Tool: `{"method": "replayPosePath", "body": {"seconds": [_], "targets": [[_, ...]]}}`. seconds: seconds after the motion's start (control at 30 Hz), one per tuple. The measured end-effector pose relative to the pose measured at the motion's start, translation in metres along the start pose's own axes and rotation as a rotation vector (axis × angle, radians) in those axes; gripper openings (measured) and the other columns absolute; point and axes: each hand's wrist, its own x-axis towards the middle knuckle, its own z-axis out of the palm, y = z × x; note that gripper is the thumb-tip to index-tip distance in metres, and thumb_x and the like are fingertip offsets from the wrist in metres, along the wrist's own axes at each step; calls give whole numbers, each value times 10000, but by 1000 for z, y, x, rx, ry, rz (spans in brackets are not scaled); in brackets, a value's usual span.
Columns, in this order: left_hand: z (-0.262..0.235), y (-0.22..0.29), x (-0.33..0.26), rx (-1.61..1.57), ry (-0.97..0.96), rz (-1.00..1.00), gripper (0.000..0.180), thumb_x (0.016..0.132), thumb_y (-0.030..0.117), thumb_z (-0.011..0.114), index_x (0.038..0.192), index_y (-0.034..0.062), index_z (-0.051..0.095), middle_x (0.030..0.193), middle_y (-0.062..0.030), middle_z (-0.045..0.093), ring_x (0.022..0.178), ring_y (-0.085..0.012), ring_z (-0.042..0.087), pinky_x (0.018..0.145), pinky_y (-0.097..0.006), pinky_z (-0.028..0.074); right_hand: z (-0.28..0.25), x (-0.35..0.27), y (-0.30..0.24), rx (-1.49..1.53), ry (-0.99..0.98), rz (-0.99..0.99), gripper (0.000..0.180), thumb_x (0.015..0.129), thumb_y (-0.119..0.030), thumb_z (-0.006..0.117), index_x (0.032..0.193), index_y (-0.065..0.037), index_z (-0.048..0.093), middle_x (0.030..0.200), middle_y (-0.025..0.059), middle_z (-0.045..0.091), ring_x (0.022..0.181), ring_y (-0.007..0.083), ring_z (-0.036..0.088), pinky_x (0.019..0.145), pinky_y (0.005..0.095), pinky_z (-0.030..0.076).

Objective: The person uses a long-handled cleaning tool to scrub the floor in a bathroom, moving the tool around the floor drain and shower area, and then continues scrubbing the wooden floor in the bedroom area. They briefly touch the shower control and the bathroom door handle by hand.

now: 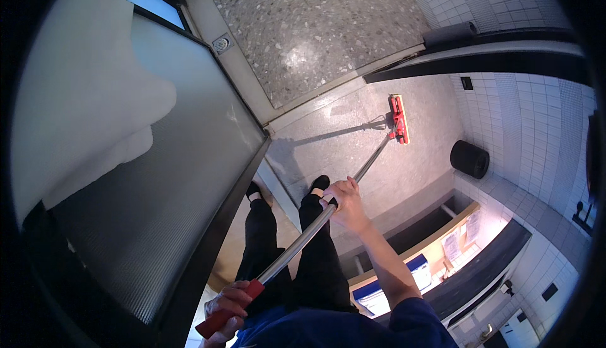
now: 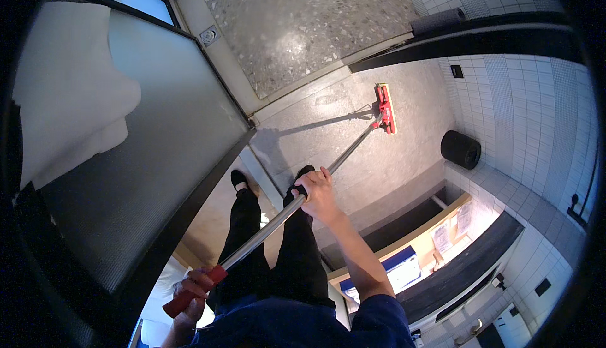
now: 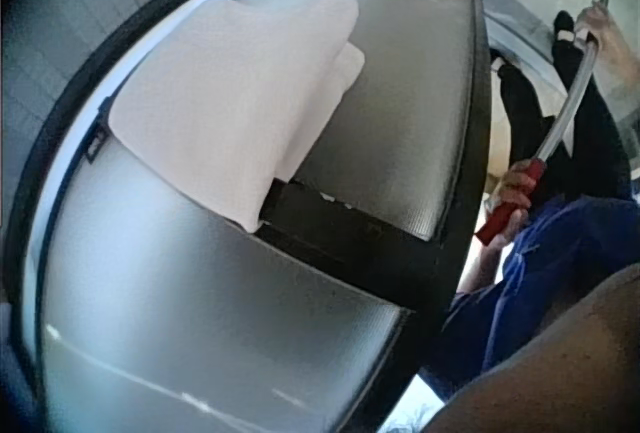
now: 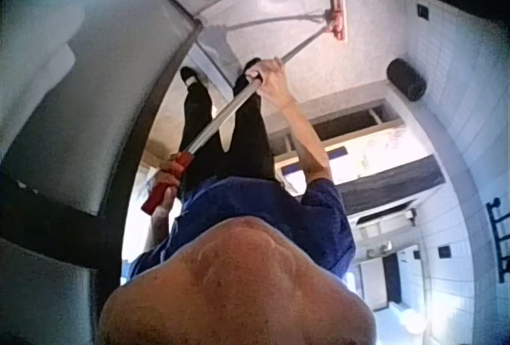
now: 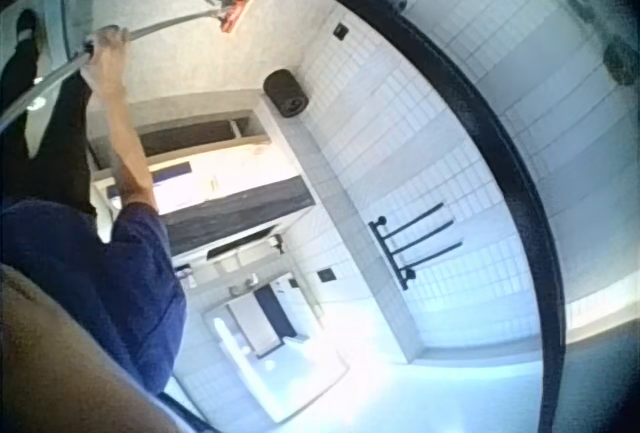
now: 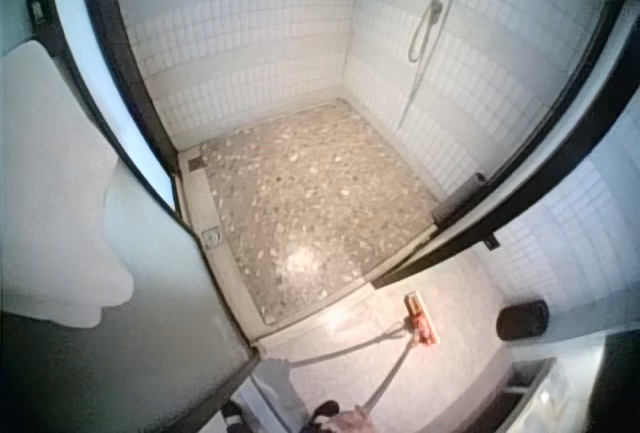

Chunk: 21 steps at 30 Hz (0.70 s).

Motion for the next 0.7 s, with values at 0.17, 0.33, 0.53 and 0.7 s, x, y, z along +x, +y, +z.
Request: {"method": "replayPosePath", "body": {"seconds": [0.17, 0.33, 0.53, 0.7], "targets": [[-4, -1, -9, -37, -8, 39, 175, 838, 288, 690, 837, 122, 635, 1040, -94, 637, 1182, -283, 523, 1058, -507, 349, 3, -6, -2, -3, 2, -5, 146, 691, -159, 724, 772, -120, 609, 784, 53, 584, 895, 260, 581, 1035, 502, 320], [-22, -15, -43, 116, -106, 81, 207, 846, 291, 673, 854, 103, 586, 1096, -122, 618, 1248, -309, 477, 1069, -504, 316, 20, -28, -9, -64, 55, -52, 93, 645, -138, 666, 678, -117, 582, 726, 73, 566, 820, 268, 570, 947, 458, 382], [-83, 24, -100, 392, -74, 349, 299, 852, 373, 648, 821, 80, 594, 985, -132, 646, 1063, -319, 585, 971, -480, 407, 63, -54, -111, -21, 11, -39, 219, 553, -122, 694, 747, -142, 595, 756, 73, 578, 848, 280, 568, 847, 407, 401], [-178, 96, -157, 744, -128, 695, 343, 865, 445, 617, 779, 113, 592, 803, -57, 673, 839, -266, 666, 924, -489, 463, 128, -74, -232, 125, 83, -123, 232, 601, -167, 667, 795, -71, 584, 778, 119, 629, 814, 326, 610, 753, 428, 477]]}}
